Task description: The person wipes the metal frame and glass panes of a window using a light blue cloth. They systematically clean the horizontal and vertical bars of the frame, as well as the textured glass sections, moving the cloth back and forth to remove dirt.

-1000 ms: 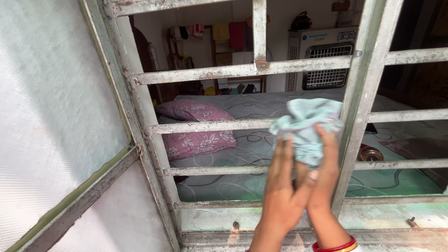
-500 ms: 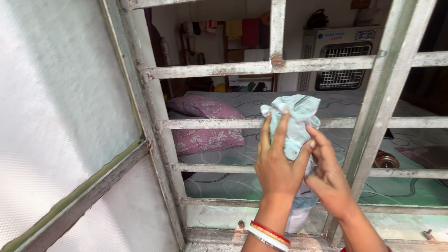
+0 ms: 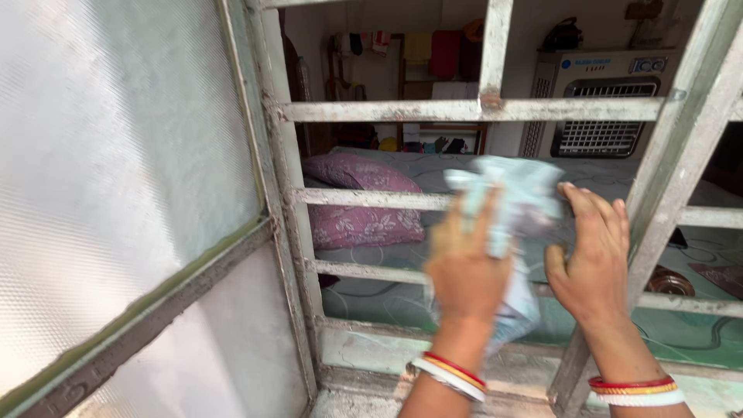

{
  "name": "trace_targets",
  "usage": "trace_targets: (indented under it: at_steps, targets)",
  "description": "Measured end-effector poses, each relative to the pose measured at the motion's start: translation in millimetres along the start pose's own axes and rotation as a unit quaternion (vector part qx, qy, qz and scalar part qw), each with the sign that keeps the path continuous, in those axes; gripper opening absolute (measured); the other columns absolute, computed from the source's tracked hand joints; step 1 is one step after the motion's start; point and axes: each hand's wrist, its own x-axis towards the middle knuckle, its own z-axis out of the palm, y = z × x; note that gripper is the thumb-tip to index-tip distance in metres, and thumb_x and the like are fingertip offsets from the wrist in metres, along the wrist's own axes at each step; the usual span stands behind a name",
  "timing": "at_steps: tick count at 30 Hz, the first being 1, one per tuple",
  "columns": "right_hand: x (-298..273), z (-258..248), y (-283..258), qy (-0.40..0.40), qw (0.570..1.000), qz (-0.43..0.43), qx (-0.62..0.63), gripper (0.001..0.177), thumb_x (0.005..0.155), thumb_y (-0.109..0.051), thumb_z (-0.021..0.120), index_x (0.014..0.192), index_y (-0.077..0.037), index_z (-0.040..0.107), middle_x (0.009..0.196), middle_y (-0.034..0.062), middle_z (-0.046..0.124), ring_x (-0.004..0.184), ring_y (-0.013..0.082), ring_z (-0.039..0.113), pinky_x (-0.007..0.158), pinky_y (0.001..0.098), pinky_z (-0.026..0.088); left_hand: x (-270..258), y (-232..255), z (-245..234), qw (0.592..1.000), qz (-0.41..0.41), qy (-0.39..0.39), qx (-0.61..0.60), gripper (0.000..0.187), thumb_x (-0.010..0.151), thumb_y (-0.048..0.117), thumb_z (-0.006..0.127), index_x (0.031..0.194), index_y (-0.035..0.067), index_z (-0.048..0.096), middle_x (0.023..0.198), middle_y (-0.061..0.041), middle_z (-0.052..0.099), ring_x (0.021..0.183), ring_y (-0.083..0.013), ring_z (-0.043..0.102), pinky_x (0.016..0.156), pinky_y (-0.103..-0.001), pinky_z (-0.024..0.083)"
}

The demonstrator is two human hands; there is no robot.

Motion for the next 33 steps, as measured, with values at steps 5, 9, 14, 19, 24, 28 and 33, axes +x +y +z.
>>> trace_targets:
  at_steps: [5,9,14,19,24,28,33]
  targets:
    - [2,3,-1,-0.011,1.000,-0.001,-0.026,0.064,0.071,-0.003,0.064,0.134,-0.006,0.057,0.132,0.0162,0.059,0.137,0.0371,0.048,0.129,0.0557,0.020,2,-17,-20,0.996,-0.055,0.066,0.038,0.070,0.080,0.020,0.082,0.145,0.028,0.058,0.145,-0.011,0.059,0.118,-0.0310,0.064,0.089,-0.042,0.059]
    - [1,12,4,0.008,1.000,0.011,-0.026,0.061,0.073,-0.005,0.065,0.133,-0.002,0.054,0.134,0.0177,0.056,0.138,0.0386,0.046,0.132,0.0545,0.021,2,22,-2,0.999,0.011,-0.049,-0.011,0.073,0.073,0.023,0.085,0.142,0.029,0.059,0.145,-0.011,0.058,0.116,-0.0331,0.062,0.082,-0.043,0.059]
    - [-1,3,-4,-0.010,1.000,0.003,-0.022,0.061,0.073,0.000,0.061,0.133,-0.006,0.060,0.133,0.0149,0.059,0.138,0.0368,0.048,0.131,0.0529,0.021,8,-16,-20,0.998,-0.011,-0.032,0.049,0.076,0.074,0.023,0.085,0.145,0.028,0.057,0.142,-0.011,0.059,0.120,-0.0334,0.062,0.089,-0.043,0.059]
    - [3,3,-12,0.007,1.000,0.001,-0.009,0.059,0.072,-0.004,0.064,0.131,-0.005,0.060,0.130,0.0156,0.058,0.136,0.0369,0.047,0.131,0.0549,0.019,15,-53,-53,0.987,-0.114,0.033,0.109,0.071,0.078,0.028,0.086,0.143,0.027,0.057,0.142,-0.015,0.057,0.118,-0.0344,0.062,0.090,-0.044,0.058]
    - [2,10,-13,0.016,0.999,0.017,-0.022,0.057,0.074,-0.007,0.065,0.131,-0.004,0.058,0.133,0.0149,0.058,0.140,0.0359,0.047,0.133,0.0544,0.019,6,3,-38,0.996,0.013,-0.076,-0.033,0.069,0.075,0.022,0.083,0.140,0.028,0.060,0.143,-0.010,0.060,0.109,-0.0314,0.065,0.082,-0.041,0.060]
    - [0,8,-9,0.006,1.000,0.014,-0.023,0.059,0.074,-0.006,0.063,0.133,-0.006,0.059,0.135,0.0149,0.058,0.140,0.0350,0.047,0.133,0.0537,0.021,17,-4,-36,0.993,-0.006,-0.117,0.006,0.067,0.077,0.024,0.082,0.140,0.026,0.060,0.141,-0.009,0.061,0.108,-0.0323,0.064,0.077,-0.044,0.059]
    - [-1,6,-10,0.005,1.000,0.012,-0.021,0.060,0.074,-0.005,0.063,0.133,-0.007,0.061,0.133,0.0146,0.058,0.139,0.0351,0.047,0.133,0.0542,0.021,20,-61,-56,0.990,-0.075,-0.010,0.116,0.064,0.082,0.030,0.081,0.142,0.026,0.059,0.129,-0.012,0.064,0.112,-0.0337,0.066,0.087,-0.044,0.059]
